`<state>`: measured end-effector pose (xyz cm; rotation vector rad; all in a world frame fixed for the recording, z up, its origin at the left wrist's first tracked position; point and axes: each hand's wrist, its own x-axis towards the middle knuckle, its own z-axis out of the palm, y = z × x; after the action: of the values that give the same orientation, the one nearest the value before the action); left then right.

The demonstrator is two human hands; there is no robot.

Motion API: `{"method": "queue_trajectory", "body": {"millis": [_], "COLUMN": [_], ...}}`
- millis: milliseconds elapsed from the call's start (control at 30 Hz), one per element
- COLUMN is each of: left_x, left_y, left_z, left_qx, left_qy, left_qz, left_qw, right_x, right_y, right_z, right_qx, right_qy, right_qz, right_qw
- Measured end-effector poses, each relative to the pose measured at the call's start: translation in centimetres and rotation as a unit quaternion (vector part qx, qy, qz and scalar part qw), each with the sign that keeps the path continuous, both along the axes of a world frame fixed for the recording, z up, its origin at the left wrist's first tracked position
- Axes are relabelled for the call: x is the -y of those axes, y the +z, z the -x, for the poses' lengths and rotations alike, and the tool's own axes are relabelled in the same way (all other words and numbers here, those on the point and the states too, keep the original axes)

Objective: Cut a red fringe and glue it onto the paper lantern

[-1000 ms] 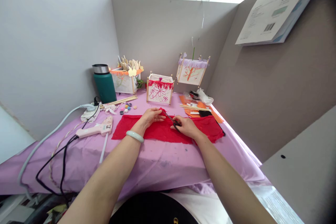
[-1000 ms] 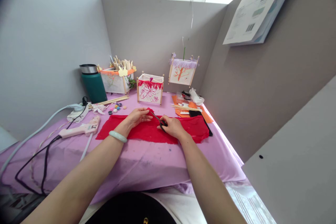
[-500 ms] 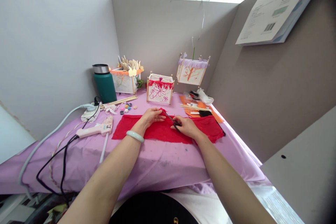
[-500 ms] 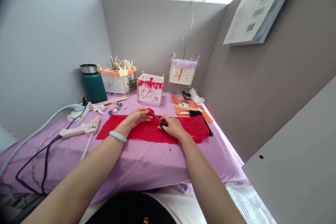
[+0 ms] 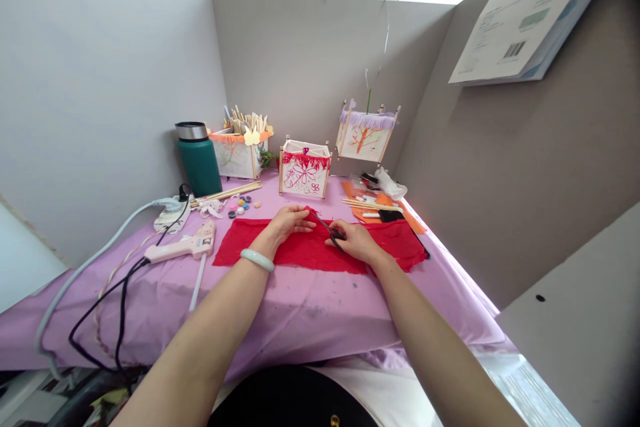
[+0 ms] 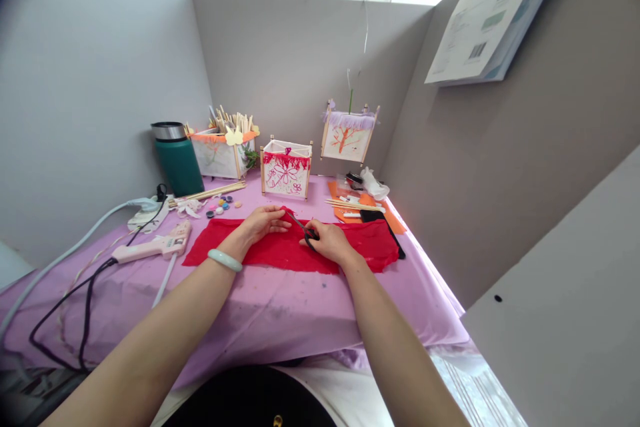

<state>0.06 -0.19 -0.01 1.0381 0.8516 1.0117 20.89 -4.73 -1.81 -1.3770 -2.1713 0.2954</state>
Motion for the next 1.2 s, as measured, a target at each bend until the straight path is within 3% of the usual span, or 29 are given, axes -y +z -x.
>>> {"method": "queue_trajectory", "body": {"millis": [1200], "left_x": [-0.15], "left_y": [-0.08], "left_z": [-0.07], "left_qx": [0.005], "left_qy": [0.02], "left_qz": [0.01], "left_qw": [1.0], "right_x": [-0.09], "right_y": [-0.1], "right_z": [-0.04], "right_qx": [-0.003], "right_qy": [0.009], "right_qz": [0.007], "right_qw": [1.0]}}
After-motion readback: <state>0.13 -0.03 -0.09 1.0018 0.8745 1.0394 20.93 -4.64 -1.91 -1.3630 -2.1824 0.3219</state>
